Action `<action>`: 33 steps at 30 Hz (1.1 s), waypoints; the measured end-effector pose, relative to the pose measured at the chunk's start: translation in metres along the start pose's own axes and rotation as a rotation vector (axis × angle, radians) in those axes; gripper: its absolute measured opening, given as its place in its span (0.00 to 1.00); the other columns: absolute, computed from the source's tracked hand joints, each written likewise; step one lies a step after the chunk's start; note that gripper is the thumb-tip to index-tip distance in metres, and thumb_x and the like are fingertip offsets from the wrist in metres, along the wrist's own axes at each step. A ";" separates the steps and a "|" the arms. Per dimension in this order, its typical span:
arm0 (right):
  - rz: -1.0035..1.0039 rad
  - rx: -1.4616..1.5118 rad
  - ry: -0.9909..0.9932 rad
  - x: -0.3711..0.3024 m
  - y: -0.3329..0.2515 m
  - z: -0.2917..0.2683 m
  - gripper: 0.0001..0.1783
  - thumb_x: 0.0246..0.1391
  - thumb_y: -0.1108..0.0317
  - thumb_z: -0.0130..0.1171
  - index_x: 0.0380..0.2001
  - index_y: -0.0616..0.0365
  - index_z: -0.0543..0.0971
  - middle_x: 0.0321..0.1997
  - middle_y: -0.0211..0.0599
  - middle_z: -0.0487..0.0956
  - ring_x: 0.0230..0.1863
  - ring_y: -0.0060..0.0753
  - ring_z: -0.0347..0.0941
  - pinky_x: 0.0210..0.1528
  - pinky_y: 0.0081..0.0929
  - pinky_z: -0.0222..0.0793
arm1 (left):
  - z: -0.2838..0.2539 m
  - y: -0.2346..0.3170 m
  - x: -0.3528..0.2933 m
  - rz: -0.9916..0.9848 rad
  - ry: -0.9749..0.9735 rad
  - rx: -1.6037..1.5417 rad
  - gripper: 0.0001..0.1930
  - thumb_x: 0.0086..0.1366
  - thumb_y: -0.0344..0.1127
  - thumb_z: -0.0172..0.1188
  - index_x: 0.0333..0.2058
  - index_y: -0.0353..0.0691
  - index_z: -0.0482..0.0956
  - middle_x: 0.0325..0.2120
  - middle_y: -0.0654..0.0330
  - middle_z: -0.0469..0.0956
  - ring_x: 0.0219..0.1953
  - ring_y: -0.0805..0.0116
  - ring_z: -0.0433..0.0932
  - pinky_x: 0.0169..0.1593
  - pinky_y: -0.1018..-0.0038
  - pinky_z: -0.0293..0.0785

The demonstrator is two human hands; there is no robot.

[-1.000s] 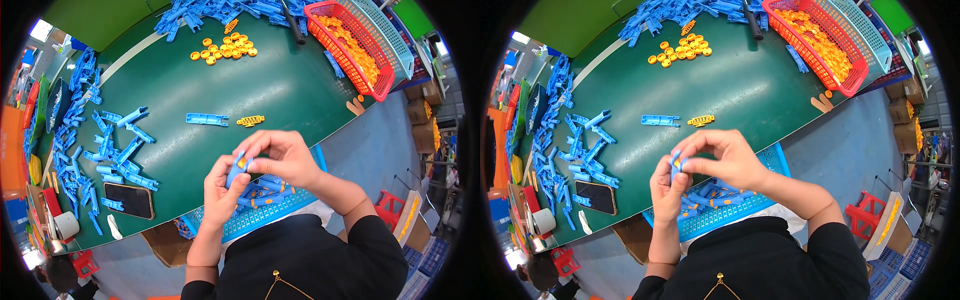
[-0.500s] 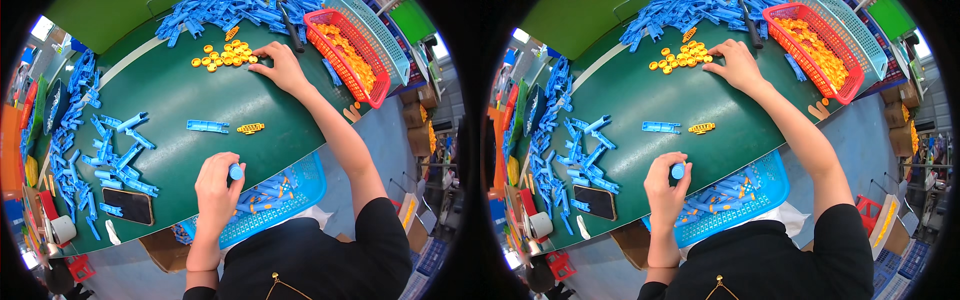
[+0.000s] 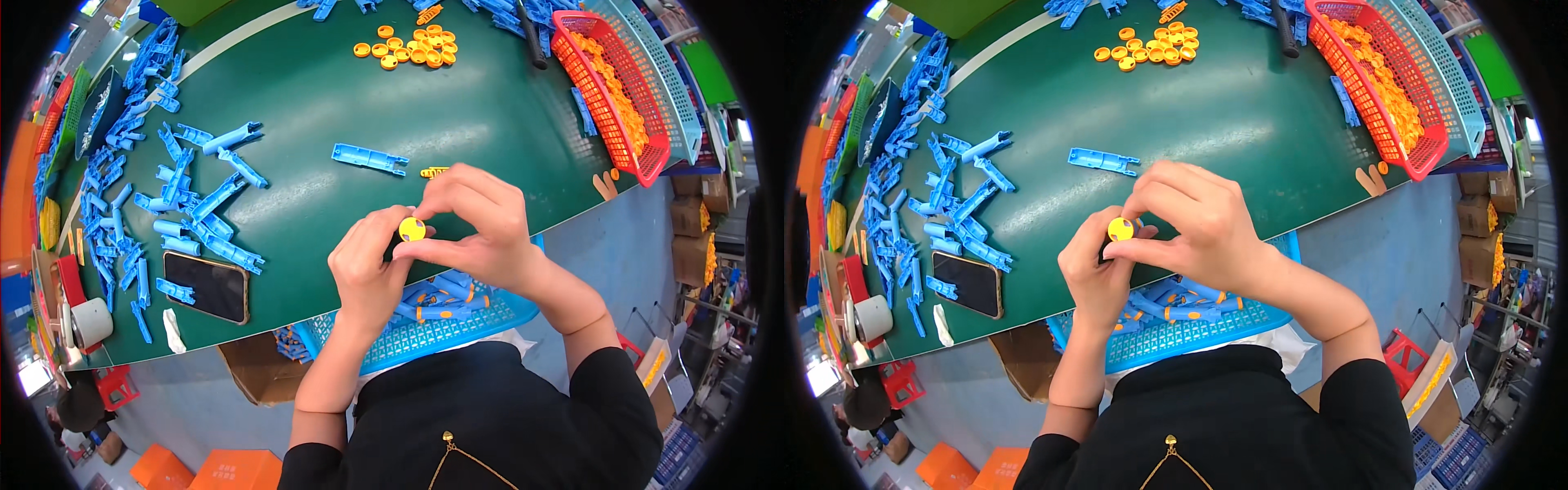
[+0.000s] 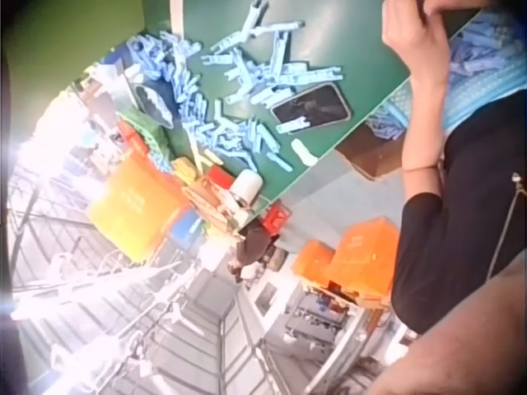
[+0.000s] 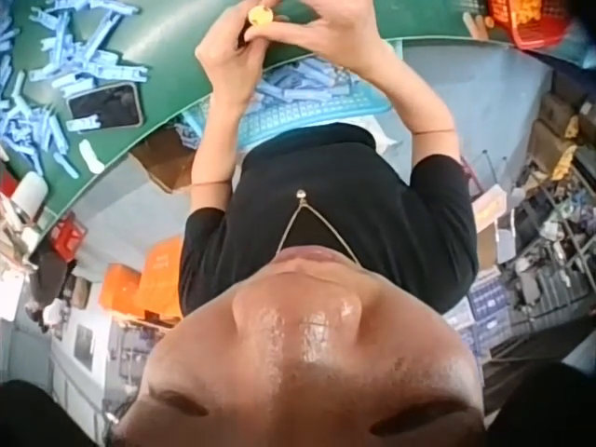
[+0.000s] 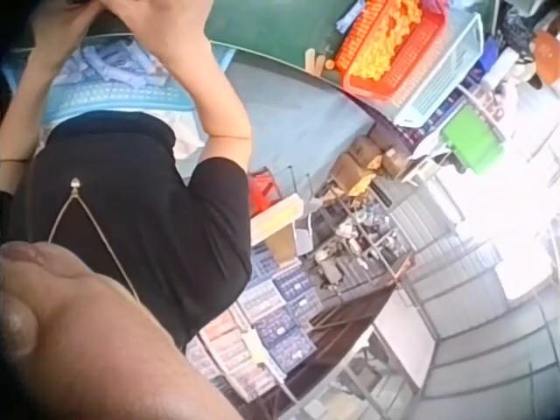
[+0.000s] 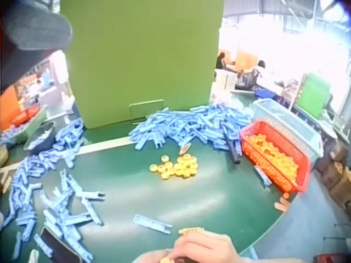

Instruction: Assembling small yellow and blue plastic toy components at a factory workbench.

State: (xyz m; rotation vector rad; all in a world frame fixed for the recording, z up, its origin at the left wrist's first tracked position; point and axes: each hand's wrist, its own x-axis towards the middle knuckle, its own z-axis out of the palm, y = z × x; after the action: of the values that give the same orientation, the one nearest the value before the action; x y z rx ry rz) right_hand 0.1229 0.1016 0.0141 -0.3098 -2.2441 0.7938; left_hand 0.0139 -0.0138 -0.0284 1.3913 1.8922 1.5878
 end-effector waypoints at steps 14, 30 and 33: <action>0.092 0.031 0.062 -0.006 -0.011 0.009 0.18 0.33 0.68 0.77 0.28 0.61 0.79 0.27 0.35 0.77 0.27 0.30 0.74 0.29 0.21 0.70 | 0.000 0.002 0.001 0.050 0.017 0.046 0.11 0.51 0.21 0.64 0.35 0.33 0.77 0.29 0.57 0.80 0.31 0.61 0.82 0.33 0.73 0.77; 0.042 -0.025 0.015 -0.001 -0.007 0.005 0.16 0.32 0.69 0.75 0.27 0.57 0.79 0.25 0.32 0.76 0.30 0.34 0.70 0.35 0.28 0.67 | -0.029 0.011 0.020 -0.439 -0.422 -0.851 0.19 0.64 0.44 0.47 0.43 0.32 0.70 0.42 0.58 0.71 0.47 0.71 0.70 0.53 0.73 0.64; 0.031 -0.035 0.007 0.001 -0.003 0.006 0.14 0.32 0.68 0.72 0.23 0.55 0.76 0.22 0.28 0.71 0.28 0.35 0.62 0.29 0.27 0.62 | -0.016 0.009 0.023 -0.394 -0.448 -0.707 0.21 0.66 0.50 0.45 0.40 0.35 0.69 0.36 0.62 0.68 0.41 0.74 0.66 0.50 0.77 0.62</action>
State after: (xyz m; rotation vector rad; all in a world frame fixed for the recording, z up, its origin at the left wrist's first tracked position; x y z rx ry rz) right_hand 0.1179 0.0965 0.0131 -0.3638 -2.2541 0.7688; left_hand -0.0049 -0.0050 -0.0077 0.8901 1.0913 1.3884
